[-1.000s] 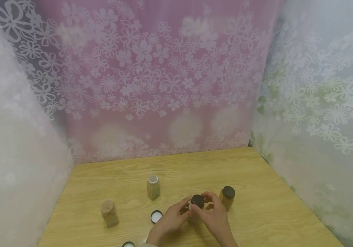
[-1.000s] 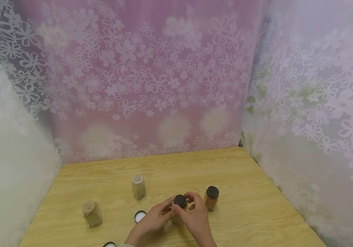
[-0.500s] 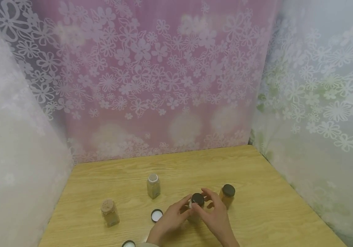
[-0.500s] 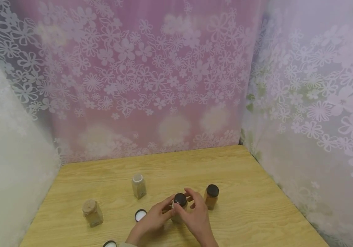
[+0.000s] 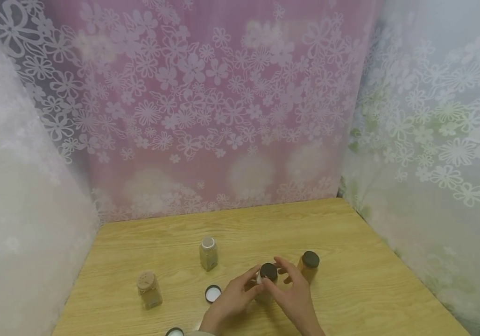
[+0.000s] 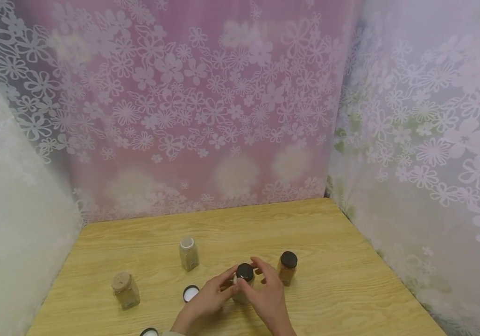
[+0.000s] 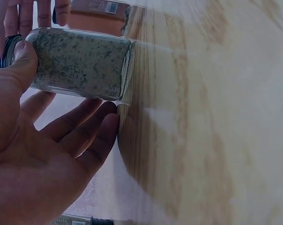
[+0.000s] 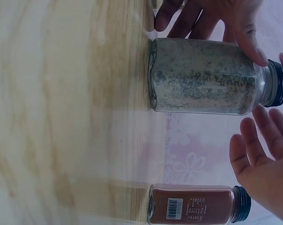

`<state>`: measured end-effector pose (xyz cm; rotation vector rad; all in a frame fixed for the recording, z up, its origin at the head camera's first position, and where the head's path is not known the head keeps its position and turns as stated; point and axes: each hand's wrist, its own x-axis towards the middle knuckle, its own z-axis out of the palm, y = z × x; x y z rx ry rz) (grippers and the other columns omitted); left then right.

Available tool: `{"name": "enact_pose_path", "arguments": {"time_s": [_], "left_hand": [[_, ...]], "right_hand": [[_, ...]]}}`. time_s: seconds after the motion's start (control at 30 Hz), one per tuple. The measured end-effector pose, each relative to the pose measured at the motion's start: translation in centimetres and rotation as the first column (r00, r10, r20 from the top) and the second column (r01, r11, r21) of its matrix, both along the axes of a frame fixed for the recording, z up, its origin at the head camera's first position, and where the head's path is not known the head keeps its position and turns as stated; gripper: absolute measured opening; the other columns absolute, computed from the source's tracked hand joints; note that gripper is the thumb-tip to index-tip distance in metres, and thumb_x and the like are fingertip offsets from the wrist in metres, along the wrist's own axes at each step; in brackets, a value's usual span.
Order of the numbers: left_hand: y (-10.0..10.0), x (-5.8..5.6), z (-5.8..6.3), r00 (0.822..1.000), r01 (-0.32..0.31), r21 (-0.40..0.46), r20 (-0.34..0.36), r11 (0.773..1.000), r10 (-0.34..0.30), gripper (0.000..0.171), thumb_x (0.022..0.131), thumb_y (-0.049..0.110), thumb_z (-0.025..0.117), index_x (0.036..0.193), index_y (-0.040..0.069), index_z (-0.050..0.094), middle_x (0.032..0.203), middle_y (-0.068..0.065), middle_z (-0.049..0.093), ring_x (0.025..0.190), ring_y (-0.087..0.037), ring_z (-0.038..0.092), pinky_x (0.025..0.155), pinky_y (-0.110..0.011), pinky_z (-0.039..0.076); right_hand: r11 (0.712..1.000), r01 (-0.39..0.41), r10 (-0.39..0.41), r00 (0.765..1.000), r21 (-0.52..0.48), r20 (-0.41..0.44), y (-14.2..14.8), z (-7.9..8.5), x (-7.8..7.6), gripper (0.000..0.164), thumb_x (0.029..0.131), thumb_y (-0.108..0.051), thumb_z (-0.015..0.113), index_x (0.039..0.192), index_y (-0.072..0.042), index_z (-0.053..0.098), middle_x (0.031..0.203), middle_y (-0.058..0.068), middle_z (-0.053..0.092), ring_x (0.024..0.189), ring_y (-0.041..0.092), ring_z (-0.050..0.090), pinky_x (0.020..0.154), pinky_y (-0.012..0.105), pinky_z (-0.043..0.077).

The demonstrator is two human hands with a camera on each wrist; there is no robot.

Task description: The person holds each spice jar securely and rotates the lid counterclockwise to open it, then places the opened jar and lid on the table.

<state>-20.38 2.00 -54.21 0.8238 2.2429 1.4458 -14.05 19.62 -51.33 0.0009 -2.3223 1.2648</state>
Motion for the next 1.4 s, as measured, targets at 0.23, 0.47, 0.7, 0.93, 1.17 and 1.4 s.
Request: {"name": "enact_pose_path", "arguments": {"time_s": [0.23,0.47,0.7,0.93,1.17,1.4], "left_hand": [[-0.09,0.11,-0.08,1.000,-0.005,0.002,0.013,1.000,0.005,0.067,0.099,0.054,0.050,0.155,0.021,0.034,0.140,-0.004,0.058,0.122,-0.028,0.061,0.096,-0.058,0.051],[-0.01,0.12,-0.11,1.000,-0.005,0.014,0.004,1.000,0.005,0.065,0.100,0.053,0.050,0.155,0.022,0.035,0.140,-0.007,0.058,0.122,-0.030,0.061,0.094,-0.059,0.051],[0.23,0.26,-0.12,1.000,-0.020,0.011,-0.021,1.000,0.020,0.066,0.098,0.056,0.049,0.155,0.025,0.035,0.144,-0.011,0.055,0.126,-0.033,0.058,0.099,-0.061,0.048],[0.36,0.46,-0.16,0.999,-0.020,0.075,0.031,0.997,0.018,0.067,0.099,0.053,0.050,0.156,0.022,0.034,0.154,-0.013,0.043,0.134,-0.034,0.051,0.108,-0.061,0.040],[0.36,0.42,-0.33,0.999,-0.019,0.086,0.049,0.996,0.015,0.066,0.099,0.052,0.050,0.155,0.019,0.035,0.154,-0.015,0.043,0.137,-0.037,0.047,0.109,-0.062,0.038],[0.28,0.30,-0.34,0.997,-0.021,0.086,0.080,0.996,0.014,0.063,0.098,0.054,0.051,0.155,0.032,0.033,0.159,-0.008,0.037,0.142,-0.038,0.039,0.109,-0.067,0.034]], "right_hand": [[0.996,0.048,-0.042,0.995,-0.072,0.093,0.02,0.49,0.20,0.045,0.077,-0.036,0.086,0.113,-0.018,0.066,0.113,-0.010,0.067,0.104,0.011,0.051,0.087,0.032,0.042],[0.998,0.025,-0.022,0.998,-0.054,0.051,0.10,0.36,0.27,0.044,0.079,-0.029,0.086,0.117,-0.016,0.068,0.114,-0.010,0.069,0.104,0.017,0.060,0.086,0.032,0.045],[0.999,0.038,-0.037,0.999,-0.021,0.023,0.07,0.22,0.26,0.044,0.079,-0.030,0.086,0.117,-0.016,0.068,0.115,-0.010,0.069,0.103,0.016,0.057,0.084,0.032,0.044],[0.999,0.015,-0.014,0.999,-0.037,0.033,0.15,0.26,0.28,0.041,0.080,-0.030,0.084,0.117,-0.021,0.069,0.116,-0.012,0.069,0.107,0.014,0.060,0.086,0.032,0.046],[1.000,-0.009,0.009,1.000,0.011,0.018,0.17,0.11,0.07,0.045,0.082,-0.023,0.084,0.123,-0.016,0.067,0.119,-0.006,0.069,0.106,0.018,0.059,0.084,0.033,0.047],[1.000,0.017,-0.018,0.999,0.024,0.045,0.09,0.54,0.01,0.048,0.080,-0.031,0.085,0.120,-0.012,0.066,0.116,-0.006,0.068,0.104,0.019,0.058,0.085,0.036,0.046]]}}
